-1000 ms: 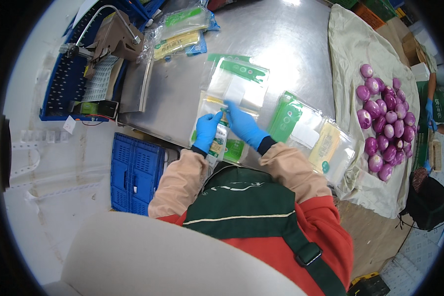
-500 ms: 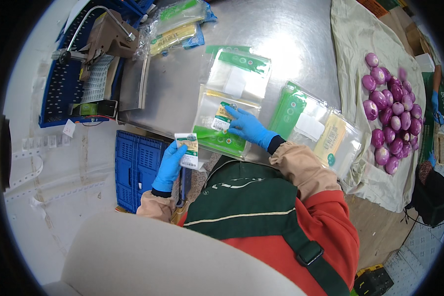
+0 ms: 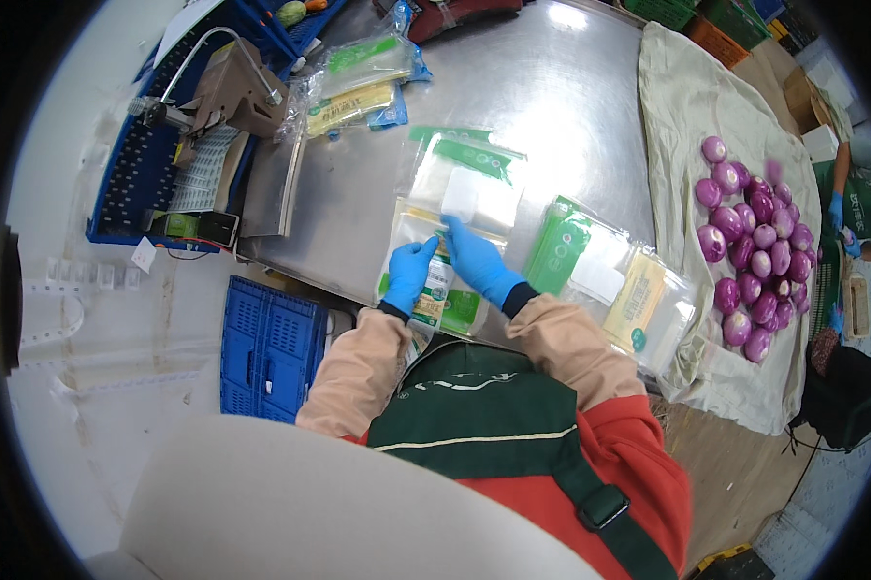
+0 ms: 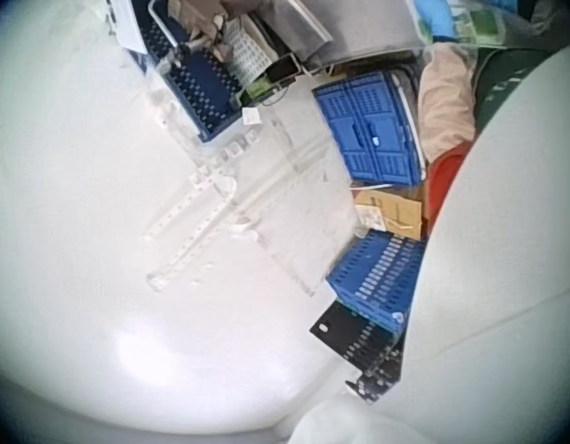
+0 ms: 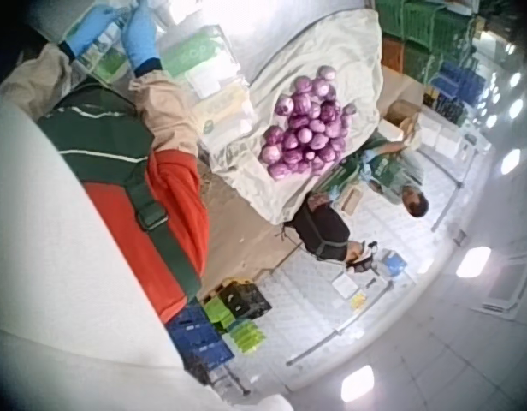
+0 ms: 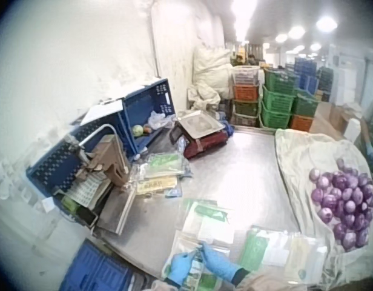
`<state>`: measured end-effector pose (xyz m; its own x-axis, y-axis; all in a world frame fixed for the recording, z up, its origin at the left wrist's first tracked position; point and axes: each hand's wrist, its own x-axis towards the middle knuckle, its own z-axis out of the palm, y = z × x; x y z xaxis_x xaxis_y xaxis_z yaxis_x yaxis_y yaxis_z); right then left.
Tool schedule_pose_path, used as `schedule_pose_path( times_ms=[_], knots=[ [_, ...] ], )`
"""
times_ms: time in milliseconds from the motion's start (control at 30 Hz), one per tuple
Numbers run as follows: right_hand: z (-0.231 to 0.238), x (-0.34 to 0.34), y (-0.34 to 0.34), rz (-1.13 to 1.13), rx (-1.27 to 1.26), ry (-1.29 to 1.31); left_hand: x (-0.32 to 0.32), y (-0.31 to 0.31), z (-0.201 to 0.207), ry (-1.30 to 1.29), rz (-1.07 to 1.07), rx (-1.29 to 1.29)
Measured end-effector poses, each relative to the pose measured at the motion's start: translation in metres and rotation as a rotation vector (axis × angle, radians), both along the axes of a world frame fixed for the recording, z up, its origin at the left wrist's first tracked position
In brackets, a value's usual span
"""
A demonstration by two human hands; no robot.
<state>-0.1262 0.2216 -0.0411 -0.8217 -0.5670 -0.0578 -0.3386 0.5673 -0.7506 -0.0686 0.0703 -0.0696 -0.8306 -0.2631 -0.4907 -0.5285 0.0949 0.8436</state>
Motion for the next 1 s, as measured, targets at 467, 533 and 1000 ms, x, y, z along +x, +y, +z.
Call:
schedule_pose_path(
  times_ms=[467, 533, 1000],
  knots=[
    [-0.019, 0.014, 0.035, 0.412, -0.162, 0.006, 0.141, -0.07, 0.07, 0.068, 0.212, 0.523],
    [-0.023, 0.012, 0.036, 0.402, -0.174, 0.071, 0.132, -0.07, 0.065, 0.049, 0.068, 0.343],
    [0.007, -0.009, -0.001, -0.156, -0.344, -0.037, 0.001, 0.017, -0.005, 0.159, 0.324, 0.208]
  ],
)
